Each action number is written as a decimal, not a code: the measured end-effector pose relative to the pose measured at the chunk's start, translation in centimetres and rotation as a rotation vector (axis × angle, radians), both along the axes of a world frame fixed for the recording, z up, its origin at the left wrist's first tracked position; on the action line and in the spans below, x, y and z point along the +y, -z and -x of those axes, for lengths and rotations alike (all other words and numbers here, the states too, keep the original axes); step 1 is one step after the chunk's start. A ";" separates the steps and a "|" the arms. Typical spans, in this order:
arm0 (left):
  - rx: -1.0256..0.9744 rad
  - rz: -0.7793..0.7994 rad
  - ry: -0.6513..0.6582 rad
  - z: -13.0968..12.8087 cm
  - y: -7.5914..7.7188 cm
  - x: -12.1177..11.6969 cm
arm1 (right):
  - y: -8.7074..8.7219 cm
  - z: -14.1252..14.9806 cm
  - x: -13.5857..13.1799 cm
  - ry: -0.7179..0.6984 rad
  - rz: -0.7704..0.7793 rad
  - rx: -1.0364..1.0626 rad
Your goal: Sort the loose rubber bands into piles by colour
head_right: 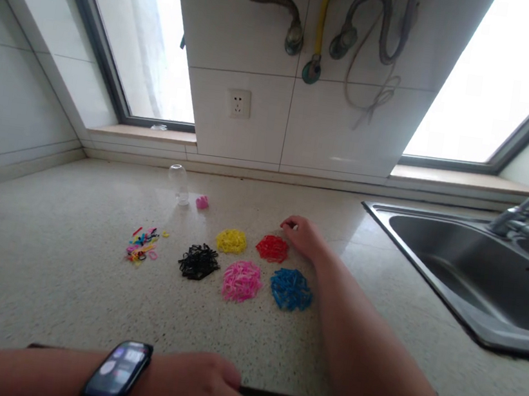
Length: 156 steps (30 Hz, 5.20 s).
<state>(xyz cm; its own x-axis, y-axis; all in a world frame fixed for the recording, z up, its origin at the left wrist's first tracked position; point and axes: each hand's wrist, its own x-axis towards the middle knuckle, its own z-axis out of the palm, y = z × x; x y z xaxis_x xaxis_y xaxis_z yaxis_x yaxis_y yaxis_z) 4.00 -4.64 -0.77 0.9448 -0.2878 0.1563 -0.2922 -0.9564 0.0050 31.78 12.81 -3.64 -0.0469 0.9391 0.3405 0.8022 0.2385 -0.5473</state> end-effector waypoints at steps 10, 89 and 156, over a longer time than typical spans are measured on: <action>-0.026 0.199 -0.709 8.0 -11.0 10.5 | 0.2 -0.1 0.3 0.014 0.003 0.006; -0.382 1.803 -0.413 5.8 -9.2 7.9 | 0.8 -0.5 1.0 -0.014 0.055 0.023; -0.275 0.304 -1.089 4.6 -2.9 14.7 | 0.9 -0.4 1.3 -0.015 0.092 -0.019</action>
